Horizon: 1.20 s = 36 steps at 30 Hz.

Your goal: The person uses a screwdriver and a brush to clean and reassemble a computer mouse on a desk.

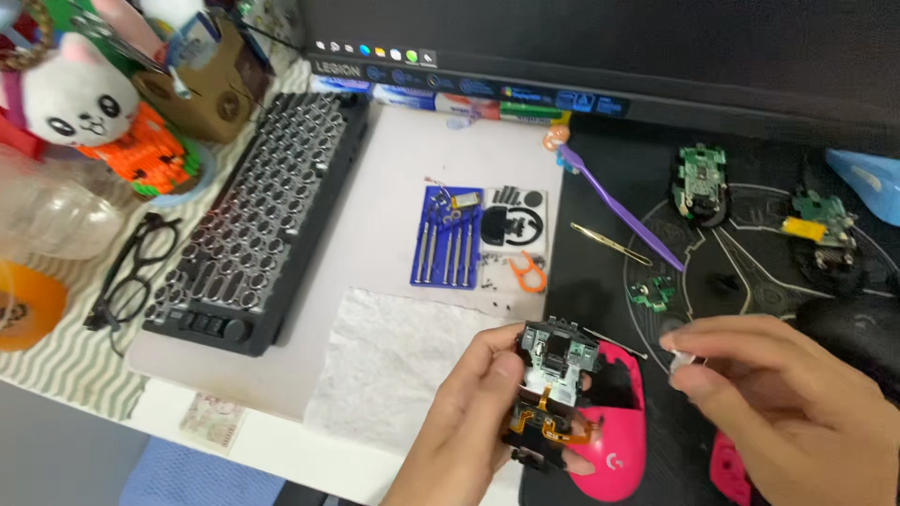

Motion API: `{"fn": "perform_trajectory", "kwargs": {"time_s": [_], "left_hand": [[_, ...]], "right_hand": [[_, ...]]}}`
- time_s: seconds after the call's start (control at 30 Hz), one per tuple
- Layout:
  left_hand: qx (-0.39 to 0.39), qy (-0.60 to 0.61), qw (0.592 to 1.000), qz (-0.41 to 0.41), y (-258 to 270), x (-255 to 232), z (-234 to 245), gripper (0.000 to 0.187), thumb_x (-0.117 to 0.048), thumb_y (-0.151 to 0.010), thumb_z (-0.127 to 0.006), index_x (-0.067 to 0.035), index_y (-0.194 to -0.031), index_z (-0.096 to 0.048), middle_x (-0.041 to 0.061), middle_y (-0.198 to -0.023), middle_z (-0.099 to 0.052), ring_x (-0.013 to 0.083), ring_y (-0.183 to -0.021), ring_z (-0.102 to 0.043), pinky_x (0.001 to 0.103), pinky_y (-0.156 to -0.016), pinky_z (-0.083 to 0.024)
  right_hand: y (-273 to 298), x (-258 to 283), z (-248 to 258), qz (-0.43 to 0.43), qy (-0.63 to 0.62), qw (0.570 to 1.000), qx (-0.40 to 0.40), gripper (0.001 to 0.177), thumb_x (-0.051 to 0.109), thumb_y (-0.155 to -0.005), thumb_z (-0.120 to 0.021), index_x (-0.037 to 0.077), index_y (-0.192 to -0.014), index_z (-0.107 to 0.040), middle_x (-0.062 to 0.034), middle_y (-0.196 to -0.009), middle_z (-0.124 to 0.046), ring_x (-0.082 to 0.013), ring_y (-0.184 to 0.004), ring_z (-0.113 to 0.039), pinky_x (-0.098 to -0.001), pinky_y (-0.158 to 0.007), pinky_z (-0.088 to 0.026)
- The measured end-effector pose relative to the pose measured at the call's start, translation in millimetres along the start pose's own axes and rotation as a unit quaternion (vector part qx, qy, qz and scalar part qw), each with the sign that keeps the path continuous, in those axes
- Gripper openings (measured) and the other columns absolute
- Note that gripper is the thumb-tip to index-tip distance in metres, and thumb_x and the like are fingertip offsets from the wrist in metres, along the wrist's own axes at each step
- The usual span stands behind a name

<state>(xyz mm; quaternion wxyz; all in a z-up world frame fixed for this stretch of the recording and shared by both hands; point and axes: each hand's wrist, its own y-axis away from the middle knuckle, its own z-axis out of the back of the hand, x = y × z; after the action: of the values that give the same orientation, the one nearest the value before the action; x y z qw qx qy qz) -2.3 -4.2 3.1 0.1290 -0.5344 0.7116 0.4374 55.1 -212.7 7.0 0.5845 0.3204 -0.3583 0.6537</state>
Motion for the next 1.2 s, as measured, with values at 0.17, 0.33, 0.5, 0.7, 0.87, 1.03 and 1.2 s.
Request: {"fn": "perform_trajectory", "kwargs": {"time_s": [0.17, 0.33, 0.5, 0.7, 0.87, 1.03, 1.2], "left_hand": [[0.007, -0.130, 0.989, -0.072, 0, 16, -2, 0.036, -0.019, -0.099, -0.056, -0.004, -0.130, -0.063, 0.008, -0.115, -0.080, 0.0118, -0.098, -0.072, 0.027, -0.090, -0.058], [0.059, -0.086, 0.989, -0.103, -2, 32, -4, 0.036, -0.015, -0.100, -0.058, 0.002, -0.131, -0.057, 0.012, -0.115, -0.077, 0.0160, -0.099, -0.073, 0.032, -0.089, -0.062], [0.059, -0.078, 0.991, -0.093, -1, 34, -8, 0.036, -0.013, -0.100, -0.057, 0.000, -0.133, -0.057, 0.012, -0.120, -0.077, 0.0148, -0.104, -0.070, 0.032, -0.091, -0.058], [0.074, -0.103, 0.983, -0.130, 3, 30, -17, 0.042, -0.010, -0.098, -0.058, -0.003, -0.139, -0.059, 0.013, -0.131, -0.073, 0.0128, -0.113, -0.067, 0.028, -0.096, -0.057], [0.061, -0.159, 0.973, -0.158, 5, 31, -16, 0.039, -0.013, -0.097, -0.060, -0.004, -0.135, -0.060, 0.010, -0.130, -0.073, 0.0120, -0.120, -0.067, 0.026, -0.101, -0.053], [0.062, -0.156, 0.974, -0.152, 6, 31, -16, 0.035, -0.011, -0.097, -0.058, -0.004, -0.132, -0.060, 0.011, -0.128, -0.075, 0.0111, -0.116, -0.068, 0.024, -0.098, -0.053], [0.064, -0.179, 0.969, -0.161, 7, 31, -16, 0.035, -0.013, -0.097, -0.059, -0.005, -0.130, -0.060, 0.009, -0.124, -0.073, 0.0109, -0.114, -0.066, 0.024, -0.097, -0.051]], "right_hand": [[8, -2, 3, 0.221, 0.021, 0.975, 0.024, 0.013, 0.009, -0.082, -0.072, 0.012, -0.094, -0.078, -0.0060, -0.107, -0.078, -0.0059, -0.075, -0.072, -0.0129, -0.046, -0.050], [15, 9, -3, 0.239, 0.018, 0.971, 0.022, 0.010, 0.010, -0.080, -0.074, 0.015, -0.086, -0.080, -0.0054, -0.102, -0.077, -0.0060, -0.064, -0.066, -0.0167, -0.039, -0.035], [18, 12, -6, 0.210, 0.024, 0.977, 0.007, 0.011, 0.009, -0.079, -0.077, 0.017, -0.085, -0.080, -0.0034, -0.103, -0.075, -0.0065, -0.077, -0.070, -0.0172, -0.042, -0.038], [20, -1, -13, 0.176, -0.101, 0.978, 0.041, 0.038, -0.005, -0.069, -0.083, -0.001, -0.105, -0.072, -0.0132, -0.106, -0.080, -0.0133, -0.087, -0.076, -0.0190, -0.079, -0.064], [21, -6, -14, 0.180, -0.060, 0.981, 0.041, 0.038, 0.000, -0.071, -0.084, 0.005, -0.107, -0.074, -0.0060, -0.106, -0.080, -0.0077, -0.082, -0.074, -0.0155, -0.079, -0.061], [19, 0, -16, 0.241, -0.070, 0.968, 0.030, 0.034, 0.001, -0.070, -0.085, 0.002, -0.100, -0.071, -0.0082, -0.095, -0.080, -0.0144, -0.087, -0.079, -0.0214, -0.084, -0.063], [19, -5, -16, 0.252, -0.069, 0.965, 0.022, 0.033, 0.004, -0.069, -0.086, 0.002, -0.098, -0.071, -0.0075, -0.096, -0.080, -0.0125, -0.077, -0.077, -0.0193, -0.077, -0.062]]}}
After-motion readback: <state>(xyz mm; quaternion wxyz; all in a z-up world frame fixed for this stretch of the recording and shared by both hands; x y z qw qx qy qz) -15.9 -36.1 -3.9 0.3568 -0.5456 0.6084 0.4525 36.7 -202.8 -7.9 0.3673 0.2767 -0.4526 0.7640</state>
